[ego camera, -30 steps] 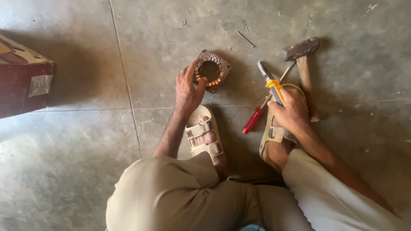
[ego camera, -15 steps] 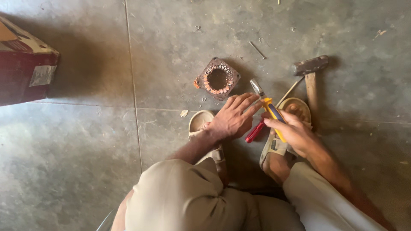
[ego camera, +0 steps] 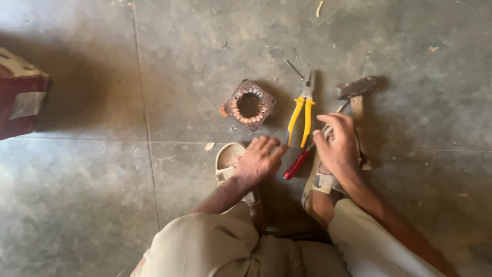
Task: The person sits on the floor and uses a hammer, pliers, and a screwdriver to remove copper windings from a square metal core. They repeatedly strike the pliers with the hammer, pry with the screwdriver, and pull out wire sections by hand.
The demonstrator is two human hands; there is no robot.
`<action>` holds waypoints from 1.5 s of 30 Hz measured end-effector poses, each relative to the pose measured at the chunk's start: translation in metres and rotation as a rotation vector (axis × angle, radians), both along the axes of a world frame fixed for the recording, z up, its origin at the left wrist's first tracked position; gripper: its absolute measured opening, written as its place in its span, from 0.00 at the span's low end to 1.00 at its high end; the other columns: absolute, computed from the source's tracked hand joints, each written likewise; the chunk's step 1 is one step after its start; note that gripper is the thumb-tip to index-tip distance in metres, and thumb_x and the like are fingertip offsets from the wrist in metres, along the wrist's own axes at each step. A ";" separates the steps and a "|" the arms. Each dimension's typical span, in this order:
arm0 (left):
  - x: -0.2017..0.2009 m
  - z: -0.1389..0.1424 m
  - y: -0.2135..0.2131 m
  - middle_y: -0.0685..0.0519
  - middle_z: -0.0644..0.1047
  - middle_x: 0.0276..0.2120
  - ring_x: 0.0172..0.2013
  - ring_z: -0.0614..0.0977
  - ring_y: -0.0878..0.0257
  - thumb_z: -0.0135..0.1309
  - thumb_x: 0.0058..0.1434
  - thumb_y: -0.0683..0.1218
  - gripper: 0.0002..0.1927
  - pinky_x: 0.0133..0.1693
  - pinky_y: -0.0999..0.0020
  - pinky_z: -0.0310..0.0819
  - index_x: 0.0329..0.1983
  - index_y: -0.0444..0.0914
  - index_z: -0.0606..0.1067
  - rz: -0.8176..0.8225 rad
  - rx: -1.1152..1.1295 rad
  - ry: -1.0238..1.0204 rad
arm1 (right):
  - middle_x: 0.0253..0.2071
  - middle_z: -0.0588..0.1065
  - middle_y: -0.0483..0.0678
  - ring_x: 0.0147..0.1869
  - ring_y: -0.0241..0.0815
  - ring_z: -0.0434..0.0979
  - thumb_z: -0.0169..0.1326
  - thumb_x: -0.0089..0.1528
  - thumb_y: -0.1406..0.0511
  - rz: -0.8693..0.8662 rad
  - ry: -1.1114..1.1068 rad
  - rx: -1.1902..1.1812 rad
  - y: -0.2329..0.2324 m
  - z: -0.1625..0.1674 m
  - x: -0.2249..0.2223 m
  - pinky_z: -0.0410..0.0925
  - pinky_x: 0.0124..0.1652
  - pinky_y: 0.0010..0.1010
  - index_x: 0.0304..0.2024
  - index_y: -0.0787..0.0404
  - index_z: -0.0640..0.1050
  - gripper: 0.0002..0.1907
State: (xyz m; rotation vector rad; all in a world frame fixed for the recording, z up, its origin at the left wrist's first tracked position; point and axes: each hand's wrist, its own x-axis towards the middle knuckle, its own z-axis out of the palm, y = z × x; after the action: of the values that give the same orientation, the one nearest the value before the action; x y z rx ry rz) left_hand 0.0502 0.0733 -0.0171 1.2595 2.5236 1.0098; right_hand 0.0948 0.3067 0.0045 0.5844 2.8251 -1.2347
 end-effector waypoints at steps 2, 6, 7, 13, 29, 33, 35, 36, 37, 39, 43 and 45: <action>-0.014 -0.006 0.008 0.47 0.75 0.47 0.46 0.74 0.52 0.58 0.55 0.41 0.21 0.46 0.56 0.70 0.54 0.38 0.74 0.063 0.069 -0.002 | 0.55 0.72 0.53 0.51 0.46 0.76 0.61 0.61 0.67 -0.066 0.001 0.177 0.012 0.003 0.009 0.72 0.47 0.35 0.52 0.58 0.79 0.16; -0.040 -0.008 0.035 0.45 0.75 0.46 0.49 0.76 0.49 0.54 0.61 0.43 0.18 0.51 0.54 0.73 0.55 0.40 0.72 0.115 -0.144 -0.130 | 0.46 0.80 0.48 0.47 0.41 0.81 0.60 0.66 0.64 -0.159 -0.098 0.084 0.027 0.000 0.028 0.73 0.45 0.31 0.49 0.57 0.79 0.10; -0.045 -0.008 0.044 0.44 0.75 0.47 0.49 0.76 0.48 0.52 0.63 0.44 0.19 0.50 0.53 0.73 0.57 0.39 0.70 0.091 -0.241 -0.204 | 0.43 0.83 0.46 0.44 0.38 0.83 0.59 0.68 0.63 -0.193 -0.170 -0.051 0.027 -0.003 0.030 0.73 0.44 0.29 0.48 0.57 0.79 0.08; -0.044 -0.010 0.082 0.39 0.72 0.55 0.52 0.78 0.45 0.47 0.71 0.59 0.28 0.50 0.55 0.77 0.64 0.34 0.62 0.093 -0.498 -0.573 | 0.39 0.80 0.52 0.39 0.42 0.81 0.59 0.61 0.68 -0.026 -0.117 -0.071 0.012 -0.013 0.009 0.73 0.38 0.32 0.51 0.63 0.77 0.16; -0.033 0.013 0.077 0.43 0.78 0.44 0.42 0.81 0.49 0.55 0.66 0.59 0.23 0.46 0.53 0.73 0.48 0.34 0.77 0.400 -0.314 -0.634 | 0.39 0.80 0.49 0.44 0.45 0.82 0.62 0.63 0.64 0.251 -0.131 -0.036 0.035 -0.036 -0.157 0.73 0.45 0.38 0.44 0.61 0.79 0.09; -0.014 0.038 0.021 0.48 0.80 0.33 0.33 0.79 0.63 0.51 0.65 0.59 0.25 0.37 0.66 0.74 0.47 0.32 0.80 0.490 -0.087 -1.348 | 0.37 0.79 0.55 0.40 0.51 0.80 0.68 0.59 0.63 0.353 -0.125 0.136 0.027 -0.063 -0.150 0.72 0.39 0.41 0.38 0.66 0.79 0.14; -0.005 0.047 -0.009 0.51 0.81 0.37 0.37 0.80 0.66 0.55 0.65 0.55 0.20 0.41 0.70 0.75 0.50 0.36 0.79 0.497 0.219 -1.429 | 0.36 0.80 0.55 0.41 0.53 0.80 0.65 0.61 0.66 0.394 -0.015 0.174 0.019 -0.070 -0.144 0.72 0.40 0.41 0.36 0.65 0.79 0.09; -0.002 0.050 -0.023 0.51 0.80 0.39 0.39 0.79 0.64 0.56 0.66 0.53 0.19 0.42 0.69 0.76 0.51 0.35 0.78 0.503 0.365 -1.485 | 0.36 0.81 0.54 0.41 0.53 0.80 0.64 0.62 0.67 0.417 0.036 0.193 0.015 -0.070 -0.141 0.72 0.41 0.42 0.35 0.64 0.79 0.07; 0.002 0.054 -0.033 0.50 0.79 0.41 0.41 0.79 0.63 0.56 0.67 0.51 0.17 0.42 0.69 0.77 0.52 0.35 0.77 0.510 0.512 -1.538 | 0.36 0.81 0.55 0.40 0.51 0.81 0.63 0.63 0.68 0.380 0.036 0.136 0.011 -0.067 -0.138 0.72 0.40 0.40 0.36 0.64 0.79 0.06; 0.006 0.061 -0.049 0.53 0.75 0.48 0.45 0.79 0.64 0.57 0.63 0.50 0.16 0.42 0.67 0.79 0.48 0.35 0.77 0.657 0.382 -1.451 | 0.36 0.81 0.55 0.38 0.47 0.82 0.61 0.65 0.69 0.300 0.034 0.026 0.003 -0.052 -0.132 0.73 0.40 0.36 0.38 0.65 0.80 0.03; 0.014 0.077 -0.066 0.59 0.67 0.66 0.53 0.77 0.63 0.59 0.60 0.48 0.16 0.51 0.64 0.77 0.46 0.33 0.76 0.661 0.572 -1.336 | 0.34 0.80 0.52 0.34 0.38 0.80 0.57 0.62 0.71 -0.008 -0.151 -0.634 -0.027 0.001 -0.104 0.75 0.34 0.30 0.43 0.66 0.76 0.07; 0.018 0.083 -0.066 0.49 0.73 0.60 0.57 0.76 0.58 0.61 0.62 0.48 0.15 0.57 0.60 0.71 0.44 0.32 0.77 0.659 0.445 -1.040 | 0.35 0.79 0.51 0.36 0.36 0.81 0.58 0.64 0.71 0.020 -0.116 -0.813 -0.044 0.028 -0.089 0.77 0.37 0.28 0.42 0.71 0.79 0.07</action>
State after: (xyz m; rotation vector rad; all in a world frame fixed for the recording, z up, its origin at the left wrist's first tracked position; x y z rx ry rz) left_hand 0.0686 0.0074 0.0660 -0.1940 1.8560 1.7903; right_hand 0.0054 0.2631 0.0323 0.5326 1.9517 -2.0518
